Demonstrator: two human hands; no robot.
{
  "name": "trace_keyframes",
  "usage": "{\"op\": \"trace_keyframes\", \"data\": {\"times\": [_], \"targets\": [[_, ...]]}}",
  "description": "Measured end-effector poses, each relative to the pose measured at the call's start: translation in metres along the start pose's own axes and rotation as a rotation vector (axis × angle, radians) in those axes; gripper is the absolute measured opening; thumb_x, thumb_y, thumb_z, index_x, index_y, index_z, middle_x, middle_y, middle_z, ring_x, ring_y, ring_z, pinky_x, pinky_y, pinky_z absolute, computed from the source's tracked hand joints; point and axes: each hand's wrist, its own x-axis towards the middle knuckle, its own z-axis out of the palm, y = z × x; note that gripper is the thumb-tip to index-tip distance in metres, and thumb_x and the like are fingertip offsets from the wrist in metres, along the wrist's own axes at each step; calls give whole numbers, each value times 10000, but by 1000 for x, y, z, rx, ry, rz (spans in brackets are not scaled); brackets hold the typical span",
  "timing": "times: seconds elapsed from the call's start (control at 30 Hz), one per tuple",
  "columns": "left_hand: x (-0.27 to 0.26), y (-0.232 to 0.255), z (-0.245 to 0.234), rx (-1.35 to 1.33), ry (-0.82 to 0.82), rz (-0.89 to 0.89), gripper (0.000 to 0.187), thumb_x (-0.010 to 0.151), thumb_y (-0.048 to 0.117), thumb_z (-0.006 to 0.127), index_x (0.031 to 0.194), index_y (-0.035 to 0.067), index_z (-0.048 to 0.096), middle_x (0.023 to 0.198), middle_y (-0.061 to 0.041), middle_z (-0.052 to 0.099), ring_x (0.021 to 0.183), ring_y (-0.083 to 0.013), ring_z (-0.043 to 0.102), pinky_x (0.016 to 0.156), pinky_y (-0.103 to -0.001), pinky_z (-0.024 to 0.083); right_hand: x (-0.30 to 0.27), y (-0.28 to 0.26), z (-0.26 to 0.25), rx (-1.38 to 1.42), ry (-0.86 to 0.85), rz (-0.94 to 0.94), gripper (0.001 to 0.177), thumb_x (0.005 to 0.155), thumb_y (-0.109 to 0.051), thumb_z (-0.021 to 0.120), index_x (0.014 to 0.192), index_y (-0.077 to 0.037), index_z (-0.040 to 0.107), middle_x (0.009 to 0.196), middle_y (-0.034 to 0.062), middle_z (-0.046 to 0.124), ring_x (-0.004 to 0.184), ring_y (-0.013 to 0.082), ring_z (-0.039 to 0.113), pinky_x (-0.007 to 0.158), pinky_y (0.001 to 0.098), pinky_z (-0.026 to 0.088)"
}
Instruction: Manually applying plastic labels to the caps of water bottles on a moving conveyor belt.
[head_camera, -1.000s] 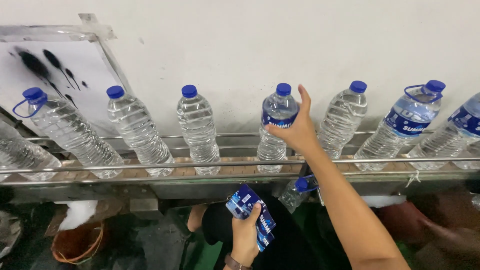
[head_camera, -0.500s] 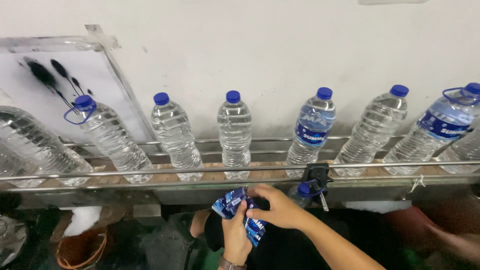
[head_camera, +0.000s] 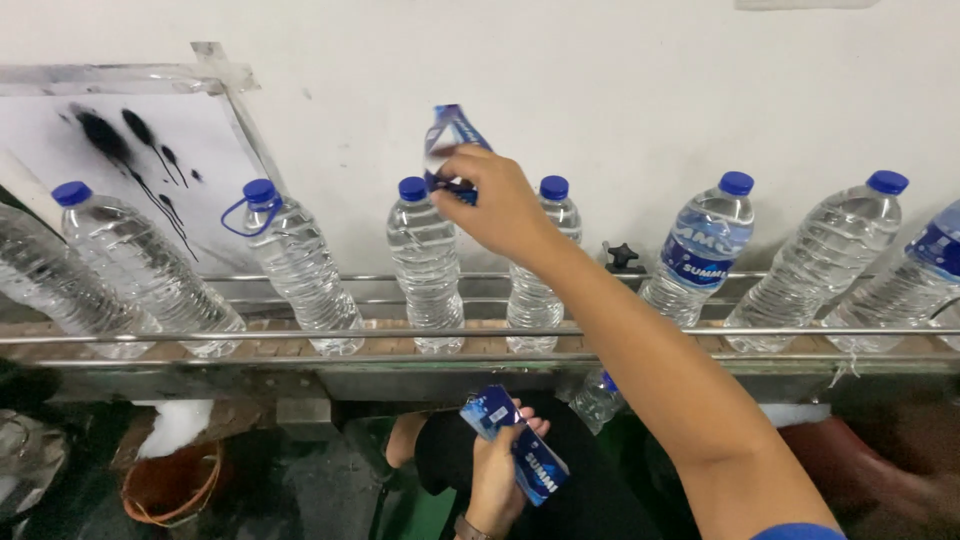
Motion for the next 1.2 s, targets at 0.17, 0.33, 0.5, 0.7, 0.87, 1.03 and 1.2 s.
{"op": "trace_keyframes", "data": {"times": [0.17,0.33,0.5,0.7,0.87,1.03,1.2], "targets": [[-22,40,-3,357,171,-94,444,942,82,650,1380,28,607,1264,-173,699,1091,-314,676,1106,-473,452,30,18,47,-411,113,-292,313,803,-253,857,1053,-126,717,1361,91,523,1209,330,430,970,504,361],[1,52,-37,403,298,-71,703,865,264,758,1503,161,482,1417,-131,654,1323,-345,603,1157,-509,410,-4,-6,56,161,-61,315,1063,687,-318,877,1524,-251,226,1441,172,536,1221,314,642,1016,413,512],[14,57,-59,348,268,-58,543,864,221,776,1370,114,609,1198,-141,704,1099,-322,665,1008,-475,488,-20,13,76,239,145,208,1212,703,-290,902,1597,-263,84,1472,267,468,1373,338,530,1078,469,470],[15,71,-77,357,256,-95,629,856,222,775,1446,149,571,1317,-133,692,1225,-346,637,1090,-504,443,-16,-13,66,289,87,297,1238,740,-255,875,1611,-249,-5,1505,183,482,1274,297,636,1116,426,461],[14,93,-95,365,235,-96,616,863,218,766,1438,143,558,1296,-137,682,1202,-346,640,1068,-502,466,-30,18,103,192,132,403,1314,648,-430,884,1605,-290,-6,1511,179,533,1322,348,611,1058,507,489],[28,104,-122,422,217,-108,579,848,184,797,1393,115,614,1307,-137,700,1245,-345,635,1119,-508,417,-46,31,114,272,213,448,1369,593,-450,878,1613,-208,-3,1571,191,413,1386,343,529,1125,512,439],[36,128,-143,458,238,-191,639,834,220,811,1423,112,587,1309,-161,699,1231,-359,647,1101,-511,446,-91,8,179,192,487,275,1142,757,-332,786,1592,-112,39,1607,238,271,1459,367,375,1180,531,323]]}}
